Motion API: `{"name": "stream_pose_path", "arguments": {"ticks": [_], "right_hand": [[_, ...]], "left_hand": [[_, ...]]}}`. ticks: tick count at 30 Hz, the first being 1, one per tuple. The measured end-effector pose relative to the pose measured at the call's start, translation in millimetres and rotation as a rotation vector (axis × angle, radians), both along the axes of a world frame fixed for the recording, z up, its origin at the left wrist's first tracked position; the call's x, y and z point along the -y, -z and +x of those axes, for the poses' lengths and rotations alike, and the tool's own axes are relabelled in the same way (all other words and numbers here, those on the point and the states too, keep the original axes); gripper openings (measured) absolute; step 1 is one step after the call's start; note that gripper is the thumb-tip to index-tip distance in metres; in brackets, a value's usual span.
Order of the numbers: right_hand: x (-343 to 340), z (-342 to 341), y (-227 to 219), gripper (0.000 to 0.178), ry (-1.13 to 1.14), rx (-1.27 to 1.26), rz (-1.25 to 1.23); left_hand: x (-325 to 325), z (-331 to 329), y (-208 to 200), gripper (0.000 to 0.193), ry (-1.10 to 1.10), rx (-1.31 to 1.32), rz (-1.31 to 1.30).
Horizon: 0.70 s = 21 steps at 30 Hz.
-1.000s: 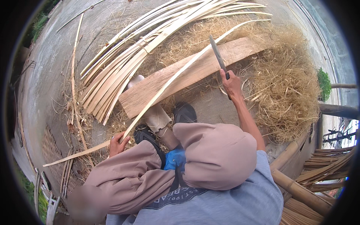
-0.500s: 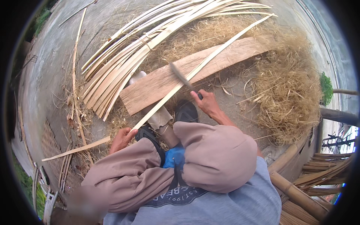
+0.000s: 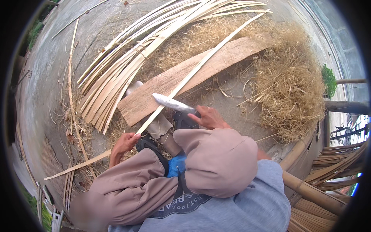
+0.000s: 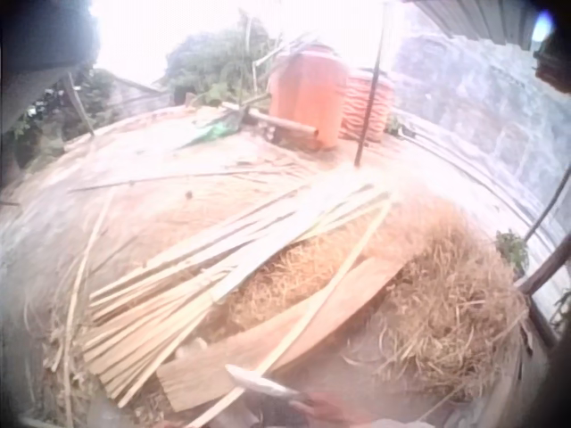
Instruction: The person splits long bamboo strips into thinner slivers using a knife on a wooden block. They repeatedly position each strip, split it, and set the finished pieces aside.
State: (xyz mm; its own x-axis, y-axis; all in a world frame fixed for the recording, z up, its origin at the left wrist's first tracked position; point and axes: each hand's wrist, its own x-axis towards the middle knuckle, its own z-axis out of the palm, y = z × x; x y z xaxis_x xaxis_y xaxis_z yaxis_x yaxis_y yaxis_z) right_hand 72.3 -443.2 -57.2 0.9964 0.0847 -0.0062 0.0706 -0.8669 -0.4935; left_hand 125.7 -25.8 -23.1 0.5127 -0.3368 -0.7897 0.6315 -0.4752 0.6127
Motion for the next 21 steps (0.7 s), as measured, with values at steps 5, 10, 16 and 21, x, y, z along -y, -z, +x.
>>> {"name": "stream_pose_path", "arguments": {"ticks": [5, 10, 16, 21], "right_hand": [[9.9, 29.3, 1.8, 0.057, 0.292, -0.177, 0.174], [46.8, 43.2, -1.3, 0.058, 0.363, -0.162, 0.101], [12.7, 35.5, 4.0, 0.06, -0.012, 0.009, 0.112], [106.0, 44.9, 13.5, 0.064, 0.524, -0.018, 0.178]], "left_hand": [[-6.4, -6.0, 12.2, 0.042, -0.011, 0.07, -0.011], [-19.9, -12.1, -10.3, 0.04, 0.008, -0.032, 0.014], [-21.1, -14.6, -3.2, 0.037, -0.017, -0.079, -0.047], [-76.1, -39.0, -14.3, 0.036, 0.007, -0.084, 0.042]]}}
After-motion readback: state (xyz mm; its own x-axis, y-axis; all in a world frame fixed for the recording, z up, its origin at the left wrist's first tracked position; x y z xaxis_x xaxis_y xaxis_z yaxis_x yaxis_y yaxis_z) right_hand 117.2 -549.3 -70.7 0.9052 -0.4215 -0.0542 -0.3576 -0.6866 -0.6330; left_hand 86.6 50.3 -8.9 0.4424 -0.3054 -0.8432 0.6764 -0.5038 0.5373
